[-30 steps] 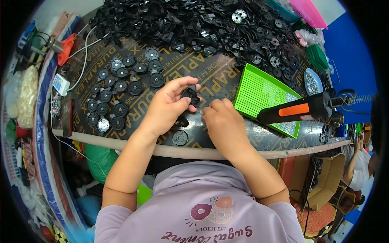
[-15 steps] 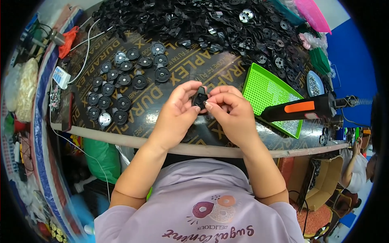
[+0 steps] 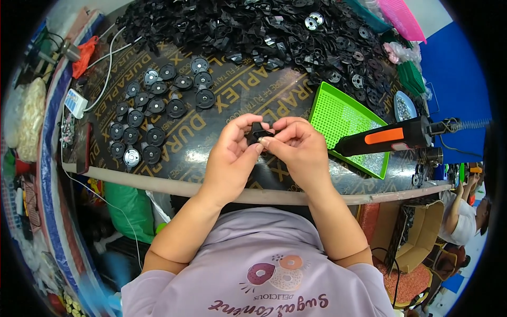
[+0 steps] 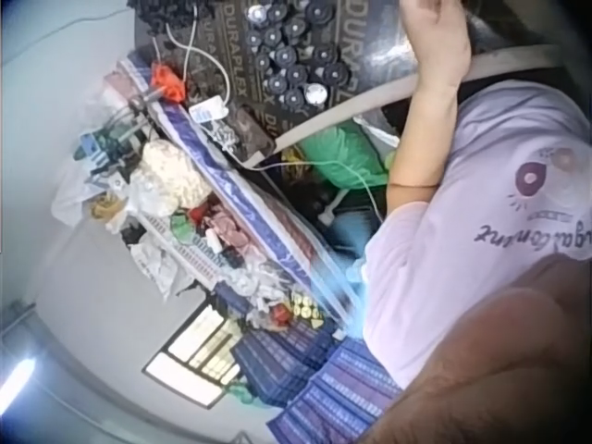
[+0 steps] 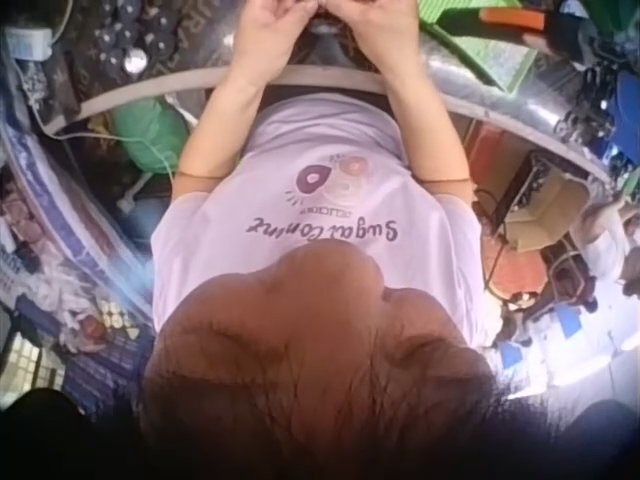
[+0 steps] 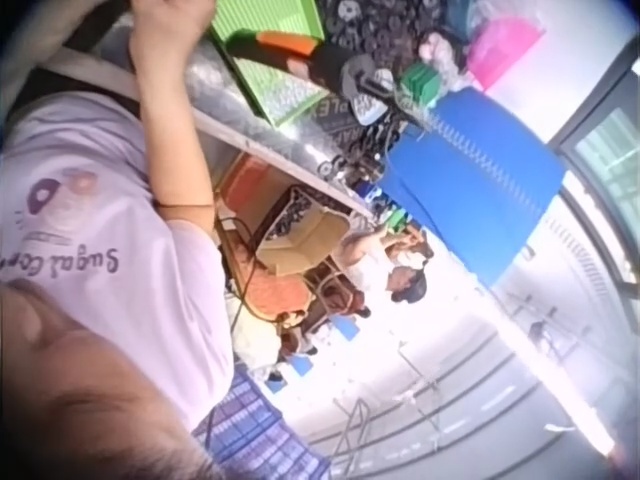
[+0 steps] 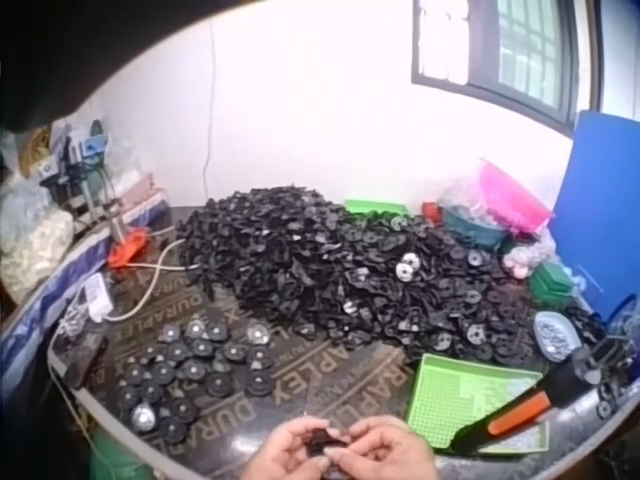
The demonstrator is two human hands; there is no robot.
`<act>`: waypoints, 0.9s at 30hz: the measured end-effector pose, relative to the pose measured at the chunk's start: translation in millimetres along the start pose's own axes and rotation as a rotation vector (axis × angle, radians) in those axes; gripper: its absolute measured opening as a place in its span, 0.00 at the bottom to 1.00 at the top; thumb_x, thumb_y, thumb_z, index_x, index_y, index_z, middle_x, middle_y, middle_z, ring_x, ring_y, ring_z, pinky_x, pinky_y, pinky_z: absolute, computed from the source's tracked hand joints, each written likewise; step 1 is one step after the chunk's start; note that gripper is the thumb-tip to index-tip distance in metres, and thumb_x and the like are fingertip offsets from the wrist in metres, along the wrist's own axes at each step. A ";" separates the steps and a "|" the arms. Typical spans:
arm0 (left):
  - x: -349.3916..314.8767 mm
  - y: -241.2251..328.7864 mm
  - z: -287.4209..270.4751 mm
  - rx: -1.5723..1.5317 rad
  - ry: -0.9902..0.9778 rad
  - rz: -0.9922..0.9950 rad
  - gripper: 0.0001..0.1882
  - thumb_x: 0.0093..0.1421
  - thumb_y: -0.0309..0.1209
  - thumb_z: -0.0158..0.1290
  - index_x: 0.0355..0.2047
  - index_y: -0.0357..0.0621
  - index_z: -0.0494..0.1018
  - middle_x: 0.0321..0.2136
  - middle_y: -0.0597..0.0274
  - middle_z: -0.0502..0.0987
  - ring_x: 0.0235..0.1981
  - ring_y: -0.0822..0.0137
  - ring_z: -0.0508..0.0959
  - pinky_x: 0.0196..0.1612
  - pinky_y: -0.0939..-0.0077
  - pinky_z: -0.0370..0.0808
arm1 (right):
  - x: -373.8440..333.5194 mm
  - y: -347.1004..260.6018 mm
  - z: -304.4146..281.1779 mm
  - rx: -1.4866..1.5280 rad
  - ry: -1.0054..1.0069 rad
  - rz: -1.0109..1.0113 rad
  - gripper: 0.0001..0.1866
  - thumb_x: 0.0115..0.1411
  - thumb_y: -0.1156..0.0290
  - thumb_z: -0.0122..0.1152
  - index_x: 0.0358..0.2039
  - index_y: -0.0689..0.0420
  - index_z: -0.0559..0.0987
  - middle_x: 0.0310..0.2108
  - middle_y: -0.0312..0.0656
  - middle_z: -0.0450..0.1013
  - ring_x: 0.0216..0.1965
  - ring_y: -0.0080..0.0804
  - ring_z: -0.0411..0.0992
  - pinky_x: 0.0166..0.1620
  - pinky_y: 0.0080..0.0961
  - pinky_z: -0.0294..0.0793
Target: The person assembles small black plastic components by inserting screws into them with an electric screwdriver at a factory workbench.
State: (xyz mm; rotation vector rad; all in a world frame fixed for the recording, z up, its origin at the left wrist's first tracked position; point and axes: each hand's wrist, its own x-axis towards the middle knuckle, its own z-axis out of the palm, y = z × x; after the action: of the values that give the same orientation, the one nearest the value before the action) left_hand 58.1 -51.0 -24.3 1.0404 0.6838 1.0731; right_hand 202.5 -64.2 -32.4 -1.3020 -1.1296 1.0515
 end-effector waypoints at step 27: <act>-1.8 2.8 -6.2 -0.564 0.010 -0.386 0.16 0.61 0.19 0.40 0.50 0.35 0.64 0.48 0.43 0.70 0.52 0.46 0.72 0.52 0.65 0.75 | -66.3 -4.4 -68.9 -0.086 0.029 0.278 0.01 0.61 0.77 0.54 0.33 0.61 0.72 0.28 0.41 0.73 0.24 0.21 0.70 0.28 0.17 0.69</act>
State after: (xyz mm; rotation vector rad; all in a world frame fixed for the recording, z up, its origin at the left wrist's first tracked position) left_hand 51.1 -50.2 -24.2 0.3961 0.5160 0.8571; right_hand 259.5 -140.9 -26.4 -1.5697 -1.0001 1.1917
